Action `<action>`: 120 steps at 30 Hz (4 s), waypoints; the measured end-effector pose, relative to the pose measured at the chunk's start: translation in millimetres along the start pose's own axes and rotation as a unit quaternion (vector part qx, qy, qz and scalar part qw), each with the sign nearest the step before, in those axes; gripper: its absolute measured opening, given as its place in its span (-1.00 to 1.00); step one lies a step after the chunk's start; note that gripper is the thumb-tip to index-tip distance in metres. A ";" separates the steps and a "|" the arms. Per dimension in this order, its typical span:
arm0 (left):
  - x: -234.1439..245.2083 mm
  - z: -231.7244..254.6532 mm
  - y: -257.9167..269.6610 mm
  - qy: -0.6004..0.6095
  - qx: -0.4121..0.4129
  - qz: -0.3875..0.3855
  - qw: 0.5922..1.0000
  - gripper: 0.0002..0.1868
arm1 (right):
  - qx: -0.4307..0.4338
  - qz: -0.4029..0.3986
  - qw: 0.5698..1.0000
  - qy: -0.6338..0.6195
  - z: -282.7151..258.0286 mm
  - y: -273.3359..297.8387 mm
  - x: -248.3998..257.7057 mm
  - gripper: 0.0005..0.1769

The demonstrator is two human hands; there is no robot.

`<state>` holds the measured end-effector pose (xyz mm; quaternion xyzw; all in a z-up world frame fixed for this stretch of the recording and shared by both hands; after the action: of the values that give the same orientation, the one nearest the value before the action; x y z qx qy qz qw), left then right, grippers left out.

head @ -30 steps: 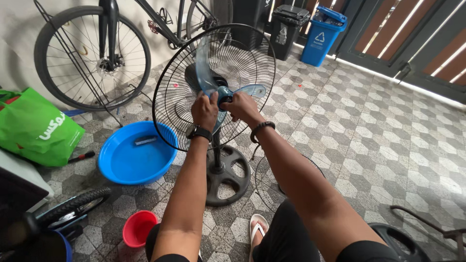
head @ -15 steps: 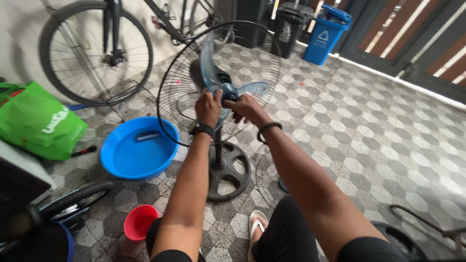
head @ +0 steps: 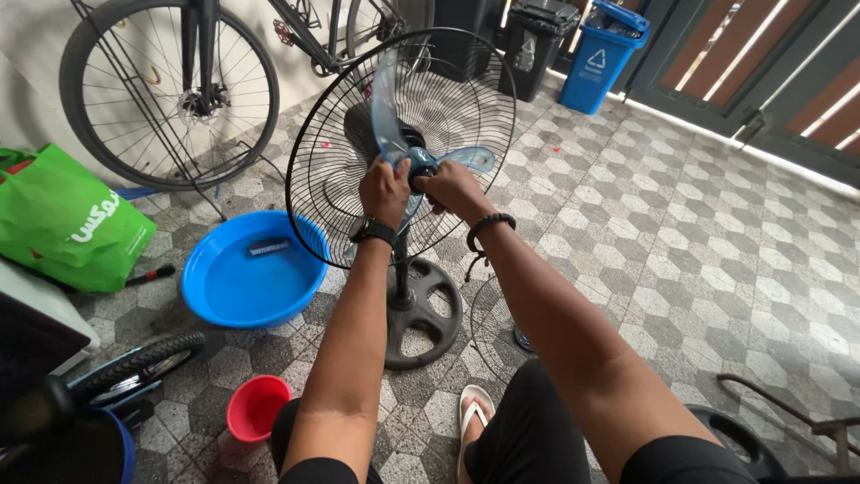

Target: The person assembles a standing electric fan by attaching the front grille, inserting the fan blade, securing the blade cap, and fitting the rear grille. The person then attaches the control box to the motor housing and wipes the fan with a cloth.

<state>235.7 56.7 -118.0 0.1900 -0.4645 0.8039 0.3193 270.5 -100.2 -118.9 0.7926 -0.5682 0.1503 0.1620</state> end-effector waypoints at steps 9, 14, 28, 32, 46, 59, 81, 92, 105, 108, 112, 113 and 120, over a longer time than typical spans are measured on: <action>-2.5 -6.3 -1.2 0.032 -0.023 -0.055 0.998 -0.50 | -0.029 -0.063 0.995 0.067 -22.9 28.1 12.7 -0.47; 5.2 -5.9 -2.1 0.038 -0.073 0.051 0.995 -0.52 | -0.048 -0.090 0.994 0.027 -31.2 35.0 14.7 -0.52; 11.7 6.4 3.1 0.079 0.008 -0.038 0.996 -0.61 | 0.010 0.010 0.995 0.096 -16.2 6.9 5.2 -0.59; 25.5 13.4 1.3 0.076 -0.061 0.067 0.993 -0.63 | 0.041 0.049 0.980 0.188 -18.3 -2.5 -1.3 -0.58; -16.8 -14.6 -2.8 0.041 -0.050 0.015 0.998 -0.58 | 0.020 -0.031 0.990 0.134 -33.5 33.3 10.0 -0.55; 2.2 -7.9 -3.7 -0.034 -0.019 -0.001 0.999 -0.53 | 0.133 0.066 0.947 0.284 -26.7 4.6 -4.6 -0.53; 31.4 20.0 4.5 0.011 -0.044 -0.002 0.999 -0.57 | -0.005 -0.056 0.998 0.026 -15.0 19.4 3.5 -0.53; 20.9 15.1 3.7 0.011 -0.004 -0.010 1.000 -0.57 | 0.092 0.042 0.982 0.160 -19.0 8.4 1.5 -0.56; 0.5 -1.8 3.3 -0.037 -0.006 -0.025 0.999 -0.57 | 0.102 0.047 0.985 0.130 -28.5 28.1 -1.1 -0.44; 16.6 11.4 3.5 -0.018 -0.026 0.022 0.999 -0.60 | 0.106 0.027 0.983 0.149 -21.8 23.3 -1.8 -0.43; 92.7 13.2 49.8 0.057 -0.078 0.151 0.984 -0.67 | 0.080 -0.002 0.993 -0.082 21.7 15.9 11.7 -0.59; 115.9 0.2 69.4 0.087 -0.055 0.187 0.977 -0.72 | 0.112 0.070 0.988 -0.078 34.0 16.1 33.6 -0.61; 154.5 -131.1 126.5 -0.022 0.125 0.170 0.977 -0.54 | 0.204 0.448 0.865 -0.092 140.2 29.5 168.5 -0.63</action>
<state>35.5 176.5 -169.3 0.1642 -0.3925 0.8939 0.1415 302.1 -312.7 -171.8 0.4780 -0.8313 0.2460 -0.1410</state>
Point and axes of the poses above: each hand's wrist, its own y-axis away from the middle knuckle, its own x-axis out of the back of the hand, z = x × y, the point moved 9 cm from there along -y, towards the middle knuckle, and after that the axes turned 13 degrees about -y, right-handed, at the moved point
